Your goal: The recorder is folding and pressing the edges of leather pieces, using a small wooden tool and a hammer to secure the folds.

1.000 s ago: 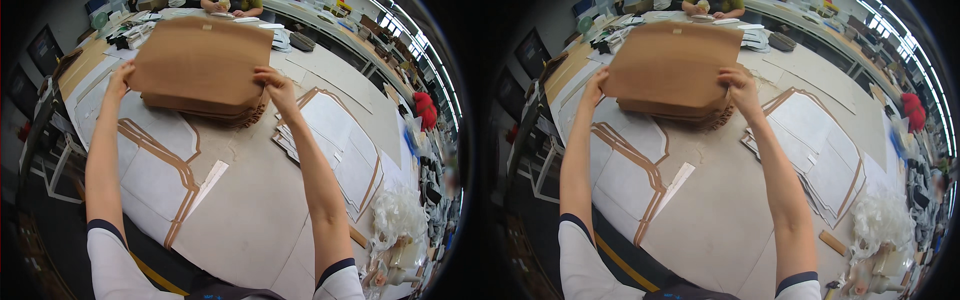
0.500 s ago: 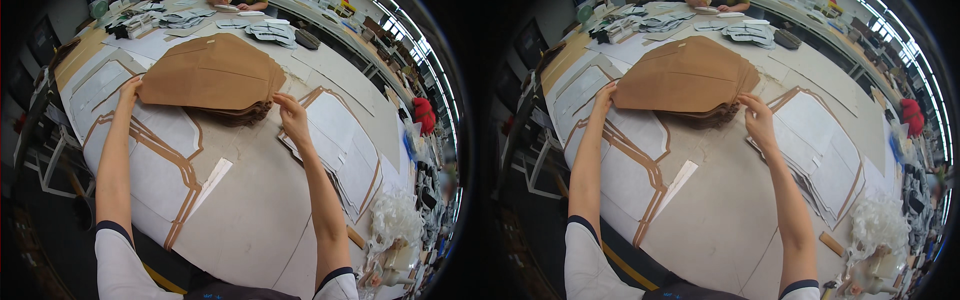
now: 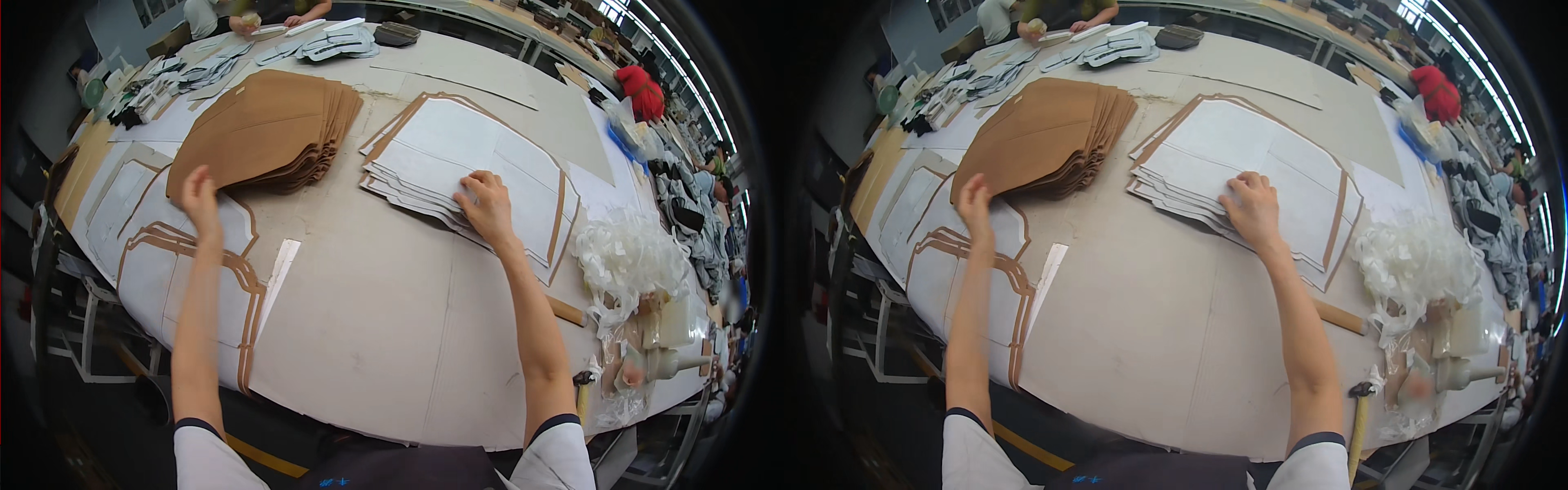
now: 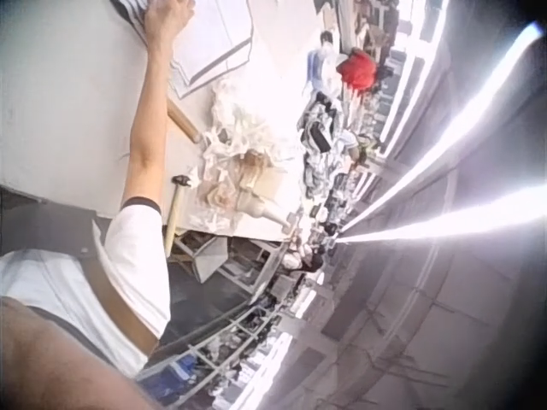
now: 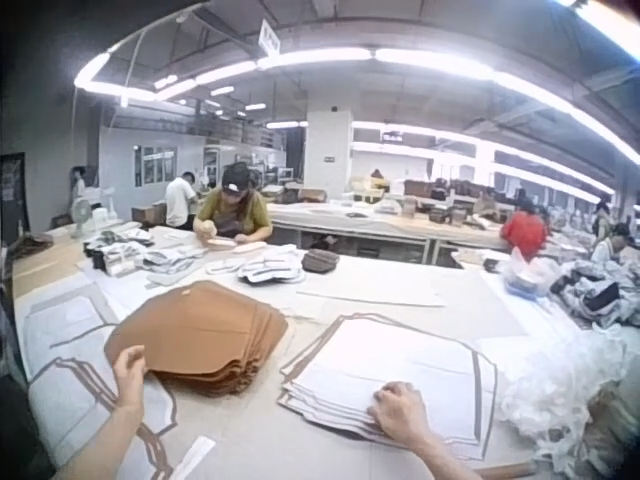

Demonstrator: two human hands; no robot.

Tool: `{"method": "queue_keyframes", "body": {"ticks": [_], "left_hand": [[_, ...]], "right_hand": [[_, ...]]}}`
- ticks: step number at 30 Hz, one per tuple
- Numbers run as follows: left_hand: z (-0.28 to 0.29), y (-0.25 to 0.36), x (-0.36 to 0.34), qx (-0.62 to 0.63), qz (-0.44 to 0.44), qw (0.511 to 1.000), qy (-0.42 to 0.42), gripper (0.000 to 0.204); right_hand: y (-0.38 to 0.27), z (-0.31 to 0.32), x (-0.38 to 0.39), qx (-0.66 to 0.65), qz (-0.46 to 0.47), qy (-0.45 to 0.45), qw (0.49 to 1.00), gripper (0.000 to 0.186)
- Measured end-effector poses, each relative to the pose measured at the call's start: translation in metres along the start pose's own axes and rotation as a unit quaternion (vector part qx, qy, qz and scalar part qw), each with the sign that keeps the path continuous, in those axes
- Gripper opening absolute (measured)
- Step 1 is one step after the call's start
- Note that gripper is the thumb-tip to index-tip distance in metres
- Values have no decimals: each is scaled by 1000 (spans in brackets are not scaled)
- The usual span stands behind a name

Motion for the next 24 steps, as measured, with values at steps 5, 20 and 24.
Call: {"method": "queue_keyframes", "body": {"ticks": [5,20,24], "left_hand": [[-128,62,182,-49,72,959,-271,23],[-229,102,306,-211,-311,854,-361,54],[-228,93,304,-234,-309,841,-378,55]], "right_hand": [[-15,-8,3,25,25,4,999,38],[-17,-24,15,119,144,53,981,25],[-26,-18,14,186,223,127,948,20]]}}
Point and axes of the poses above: each hand's wrist, its own x-axis away from the middle knuckle, its own z-axis out of the back of the hand, y = z × x, the point moved 5 cm from there along -x, towards the middle knuckle, and after that the axes turned 5 degrees about y, right-handed, at the moved point
